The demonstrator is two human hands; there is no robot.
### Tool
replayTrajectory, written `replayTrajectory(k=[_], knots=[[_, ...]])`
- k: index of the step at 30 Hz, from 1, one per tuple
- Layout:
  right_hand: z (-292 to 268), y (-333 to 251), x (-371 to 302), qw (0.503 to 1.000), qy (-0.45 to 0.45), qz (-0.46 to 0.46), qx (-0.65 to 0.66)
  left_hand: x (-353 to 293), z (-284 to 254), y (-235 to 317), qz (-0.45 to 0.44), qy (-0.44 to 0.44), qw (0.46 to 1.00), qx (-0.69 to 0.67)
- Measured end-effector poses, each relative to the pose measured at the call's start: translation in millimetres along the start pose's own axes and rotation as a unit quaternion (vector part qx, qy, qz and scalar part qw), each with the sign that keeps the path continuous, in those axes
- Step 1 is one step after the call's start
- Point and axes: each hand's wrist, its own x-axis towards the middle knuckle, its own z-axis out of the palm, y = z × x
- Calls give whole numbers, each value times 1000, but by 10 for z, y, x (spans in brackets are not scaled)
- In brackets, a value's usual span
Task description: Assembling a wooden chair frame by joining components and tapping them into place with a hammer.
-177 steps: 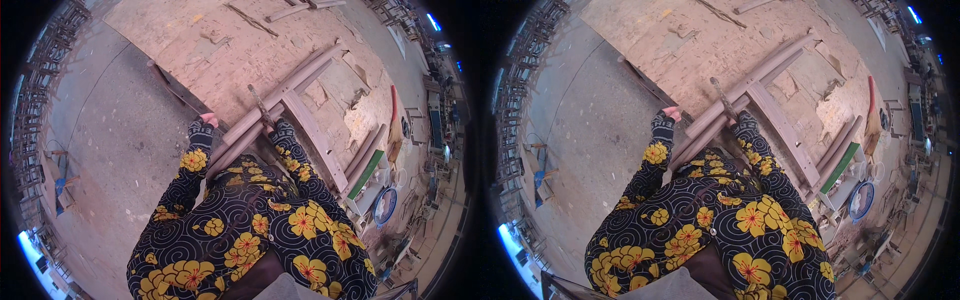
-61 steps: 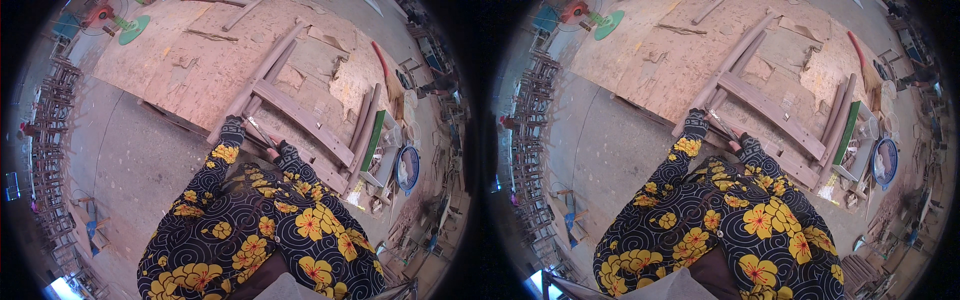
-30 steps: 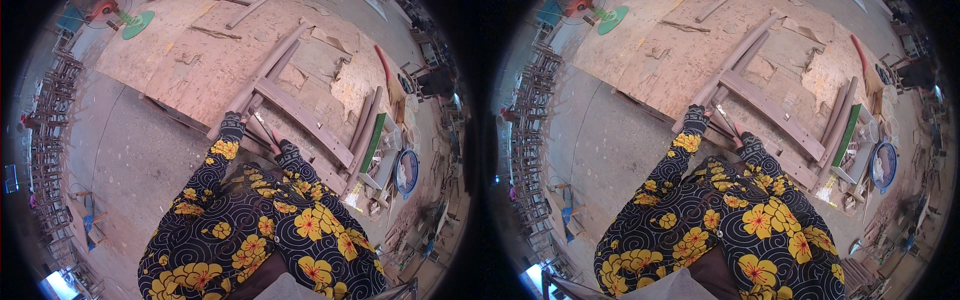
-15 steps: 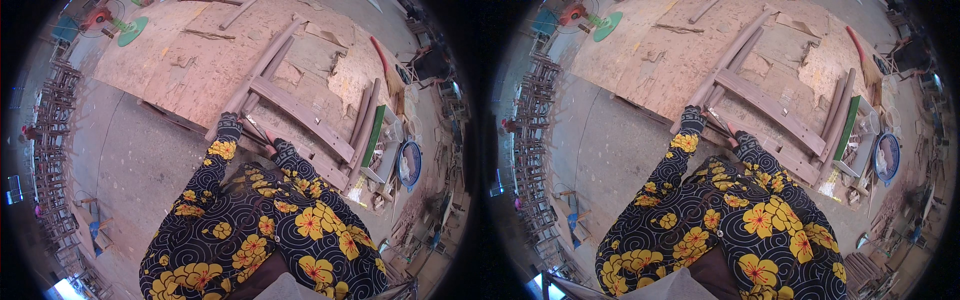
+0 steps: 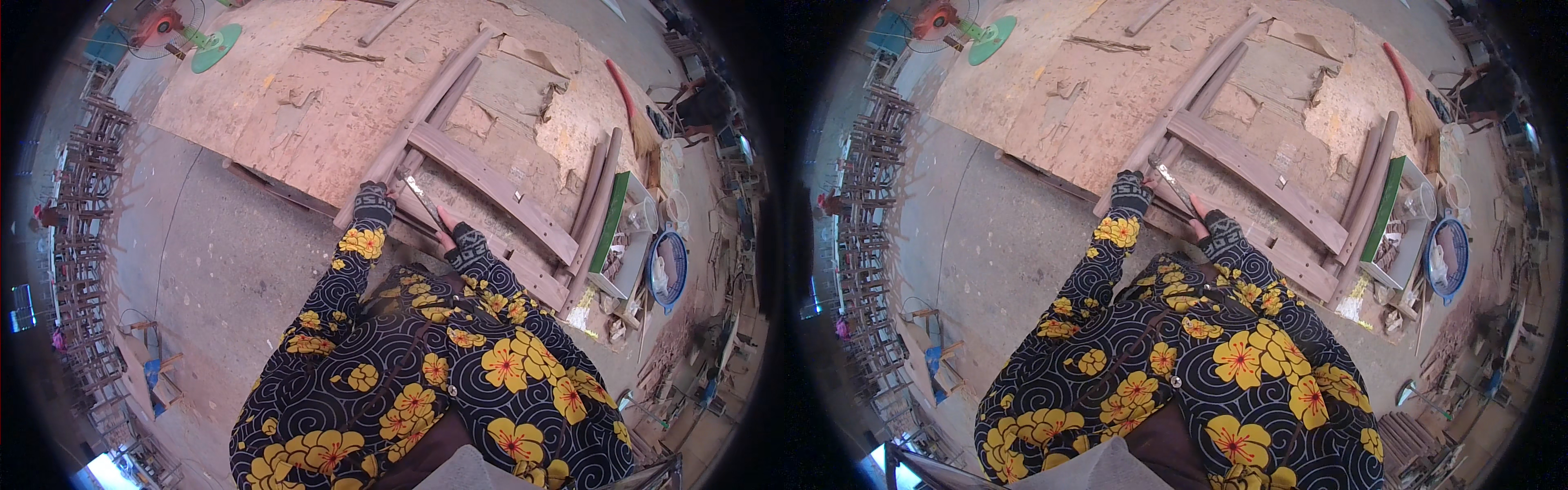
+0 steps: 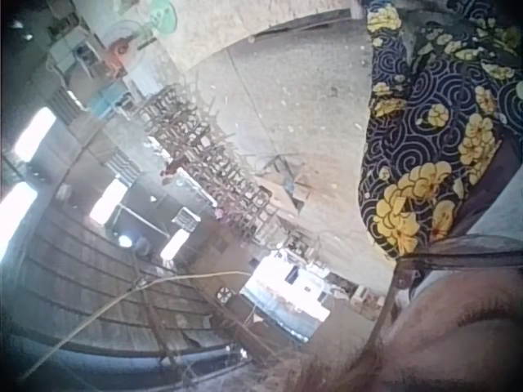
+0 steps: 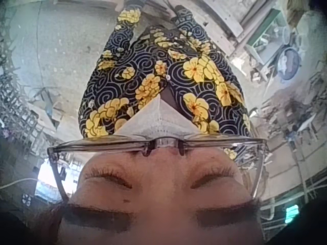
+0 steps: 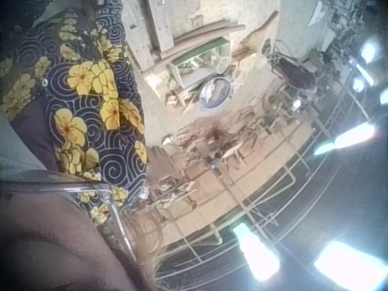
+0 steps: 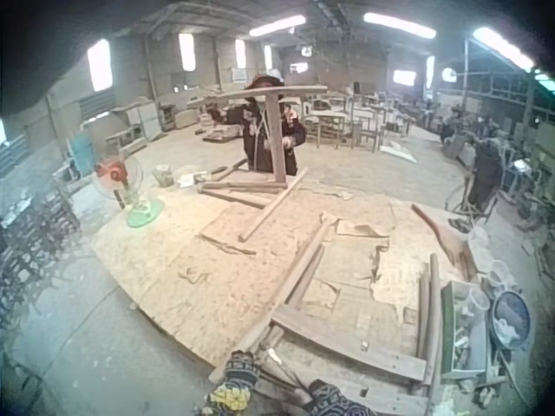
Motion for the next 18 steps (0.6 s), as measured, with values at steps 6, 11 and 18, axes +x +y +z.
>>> replayTrajectory(k=[6, 11, 18], knots=[[64, 87, 13, 998, -13, -43, -38, 9, -86, 113, -22, -53, 997, 52], [94, 74, 31, 999, -16, -30, -37, 10, -128, 137, -40, -71, 995, 49], [95, 50, 31, 999, -13, -5, -31, -35, -80, 58, 20, -3, 999, 30]])
